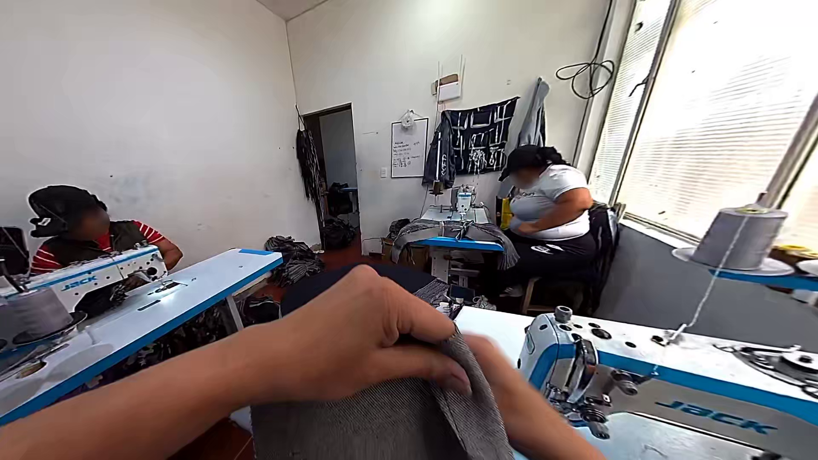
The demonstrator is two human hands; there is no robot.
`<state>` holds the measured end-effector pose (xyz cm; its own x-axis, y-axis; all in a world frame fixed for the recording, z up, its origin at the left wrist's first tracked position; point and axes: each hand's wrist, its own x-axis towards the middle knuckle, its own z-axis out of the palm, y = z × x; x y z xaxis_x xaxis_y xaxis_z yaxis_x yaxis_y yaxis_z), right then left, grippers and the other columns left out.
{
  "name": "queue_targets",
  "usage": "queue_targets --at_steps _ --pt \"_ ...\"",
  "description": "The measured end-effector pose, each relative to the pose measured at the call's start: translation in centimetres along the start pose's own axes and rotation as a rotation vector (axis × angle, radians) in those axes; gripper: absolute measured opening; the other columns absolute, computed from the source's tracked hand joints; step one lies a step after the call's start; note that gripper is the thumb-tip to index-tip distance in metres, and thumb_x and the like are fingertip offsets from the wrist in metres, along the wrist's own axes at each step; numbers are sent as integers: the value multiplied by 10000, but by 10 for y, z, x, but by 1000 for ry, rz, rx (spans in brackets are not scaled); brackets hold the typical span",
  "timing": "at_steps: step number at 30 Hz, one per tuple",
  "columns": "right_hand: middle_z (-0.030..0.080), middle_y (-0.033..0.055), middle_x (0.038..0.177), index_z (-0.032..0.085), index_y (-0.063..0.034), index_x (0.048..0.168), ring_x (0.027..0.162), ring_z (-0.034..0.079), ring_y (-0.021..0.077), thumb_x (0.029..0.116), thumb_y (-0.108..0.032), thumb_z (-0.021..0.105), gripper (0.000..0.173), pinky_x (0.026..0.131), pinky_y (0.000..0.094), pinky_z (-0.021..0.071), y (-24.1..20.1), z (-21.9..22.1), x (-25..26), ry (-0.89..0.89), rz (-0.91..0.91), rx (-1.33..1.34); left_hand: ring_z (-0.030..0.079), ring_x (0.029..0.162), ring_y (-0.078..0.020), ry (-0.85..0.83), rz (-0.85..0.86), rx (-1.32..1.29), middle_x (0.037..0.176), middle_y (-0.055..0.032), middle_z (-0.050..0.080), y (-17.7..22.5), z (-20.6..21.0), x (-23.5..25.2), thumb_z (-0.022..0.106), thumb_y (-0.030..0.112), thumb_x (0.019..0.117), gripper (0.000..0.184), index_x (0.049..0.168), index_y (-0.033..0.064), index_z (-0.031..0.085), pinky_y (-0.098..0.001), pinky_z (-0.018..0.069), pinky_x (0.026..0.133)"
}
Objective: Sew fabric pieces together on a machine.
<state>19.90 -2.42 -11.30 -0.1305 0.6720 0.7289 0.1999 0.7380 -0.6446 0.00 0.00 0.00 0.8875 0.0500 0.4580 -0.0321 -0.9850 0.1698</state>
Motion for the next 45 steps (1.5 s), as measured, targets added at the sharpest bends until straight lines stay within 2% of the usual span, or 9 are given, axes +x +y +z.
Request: queue_targets --at_steps 1,3,8,15,18,23,30,38,45 --pt "680 -98 834 738 -195 1059 754 622 -47 1066 -314 523 246 700 130 522 -5 -10 4 -22 -55 67 543 629 64 7 -8 50 662 65 603 -2 -4 -1 698 200 948 220 780 59 720 -92 406 535" --pt "715 -54 950 737 -208 1162 823 664 33 1064 -404 516 311 748 189 558 -24 -20 10 -29 -133 83 562 655 59 4 0 112 687 64 620 -6 -9 -1 701 203 946 192 816 67 737 -96 421 552" --pt "708 -65 889 789 -201 1063 745 670 49 966 -318 690 182 667 180 584 -33 -11 8 116 -118 -46 572 662 62 -16 12 165 707 62 641 -7 -7 2 711 217 943 174 860 70 752 -97 436 562" --pt "727 -33 843 806 -181 976 712 685 54 914 -273 756 122 665 191 600 -10 -3 -7 217 -59 61 530 623 49 -45 -118 193 661 63 566 -9 13 -11 647 345 987 319 809 83 688 -112 391 526" --pt "746 -9 853 800 -155 974 751 702 45 905 -267 772 134 713 192 602 -5 -4 -14 168 23 191 542 656 20 -5 -93 213 693 32 576 -11 25 -18 632 306 996 307 825 55 684 -117 412 567" --pt "733 -21 878 795 -158 1009 774 688 28 948 -295 729 164 726 173 589 -1 -8 -18 76 6 207 557 685 7 13 -37 180 710 8 593 -14 33 -19 640 248 991 279 832 27 700 -117 422 597" --pt "755 -53 880 801 -153 1061 776 710 37 948 -269 716 183 714 169 603 -3 0 -21 251 -114 -77 546 651 18 66 -78 215 677 30 573 -15 36 -17 640 304 987 311 809 54 692 -120 407 561" --pt "737 -41 813 783 -168 987 716 689 33 967 -295 691 158 671 167 580 -4 -8 -23 317 -39 -14 528 637 48 52 -203 253 684 83 561 -13 30 -20 596 459 992 414 782 118 701 -117 404 537" --pt "699 -21 841 749 -177 982 743 676 51 965 -209 669 88 693 201 592 -7 -27 -25 483 -17 118 477 533 77 174 -214 233 595 121 508 -21 28 -26 684 383 950 324 720 159 636 -91 368 459"
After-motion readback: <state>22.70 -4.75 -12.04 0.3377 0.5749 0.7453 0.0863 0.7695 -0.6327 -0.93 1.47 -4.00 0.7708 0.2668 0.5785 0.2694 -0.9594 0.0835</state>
